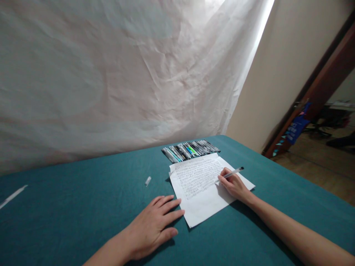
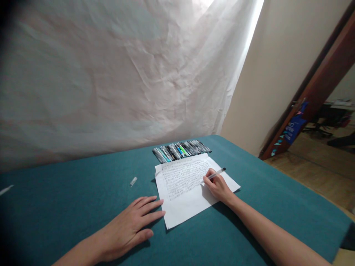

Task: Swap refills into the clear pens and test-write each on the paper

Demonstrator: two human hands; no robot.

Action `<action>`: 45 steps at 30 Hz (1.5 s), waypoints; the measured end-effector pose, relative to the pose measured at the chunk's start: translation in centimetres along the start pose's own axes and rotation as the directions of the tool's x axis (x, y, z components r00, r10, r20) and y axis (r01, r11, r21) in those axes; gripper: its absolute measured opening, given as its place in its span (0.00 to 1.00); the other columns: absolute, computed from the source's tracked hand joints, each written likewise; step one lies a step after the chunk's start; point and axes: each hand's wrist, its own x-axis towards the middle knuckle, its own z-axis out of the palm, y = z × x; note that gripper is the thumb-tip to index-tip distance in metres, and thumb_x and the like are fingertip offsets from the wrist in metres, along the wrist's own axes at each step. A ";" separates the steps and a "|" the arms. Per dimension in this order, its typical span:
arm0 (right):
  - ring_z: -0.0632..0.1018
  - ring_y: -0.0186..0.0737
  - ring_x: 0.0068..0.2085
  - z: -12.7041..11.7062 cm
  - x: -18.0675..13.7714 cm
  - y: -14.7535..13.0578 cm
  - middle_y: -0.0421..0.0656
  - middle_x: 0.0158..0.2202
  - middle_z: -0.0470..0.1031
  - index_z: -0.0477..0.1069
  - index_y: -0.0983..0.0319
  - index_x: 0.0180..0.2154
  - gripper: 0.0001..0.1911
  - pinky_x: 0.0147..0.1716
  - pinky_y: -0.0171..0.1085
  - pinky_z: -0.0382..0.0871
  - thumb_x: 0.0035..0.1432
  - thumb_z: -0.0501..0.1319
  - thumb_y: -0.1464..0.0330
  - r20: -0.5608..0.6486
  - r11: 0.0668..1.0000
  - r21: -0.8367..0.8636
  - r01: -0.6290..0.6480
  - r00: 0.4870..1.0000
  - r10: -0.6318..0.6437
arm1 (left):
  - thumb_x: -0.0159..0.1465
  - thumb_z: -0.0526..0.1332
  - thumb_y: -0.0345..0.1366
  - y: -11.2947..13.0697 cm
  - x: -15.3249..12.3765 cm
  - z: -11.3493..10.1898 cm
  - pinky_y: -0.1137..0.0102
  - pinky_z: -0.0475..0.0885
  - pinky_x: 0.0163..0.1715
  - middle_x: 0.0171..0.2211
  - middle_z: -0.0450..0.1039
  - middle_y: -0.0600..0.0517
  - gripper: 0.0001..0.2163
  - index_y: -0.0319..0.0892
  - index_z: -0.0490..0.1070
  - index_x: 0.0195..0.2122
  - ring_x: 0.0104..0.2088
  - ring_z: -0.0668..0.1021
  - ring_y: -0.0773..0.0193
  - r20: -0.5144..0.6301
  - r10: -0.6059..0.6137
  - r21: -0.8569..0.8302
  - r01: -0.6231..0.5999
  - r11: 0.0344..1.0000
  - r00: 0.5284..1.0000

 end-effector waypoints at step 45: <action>0.64 0.31 0.19 -0.1 0.2 0.4 0.35 0.16 0.63 0.60 0.60 0.24 0.13 0.20 0.32 0.59 0.54 0.54 0.59 -0.055 0.964 0.208 -0.164 0.982 0.178 | 0.65 0.47 0.40 -2.5 0.4 0.1 0.57 0.57 0.54 0.56 0.60 0.50 0.16 0.50 0.62 0.53 0.56 0.61 0.57 -0.274 -0.130 0.100 0.163 0.982 0.953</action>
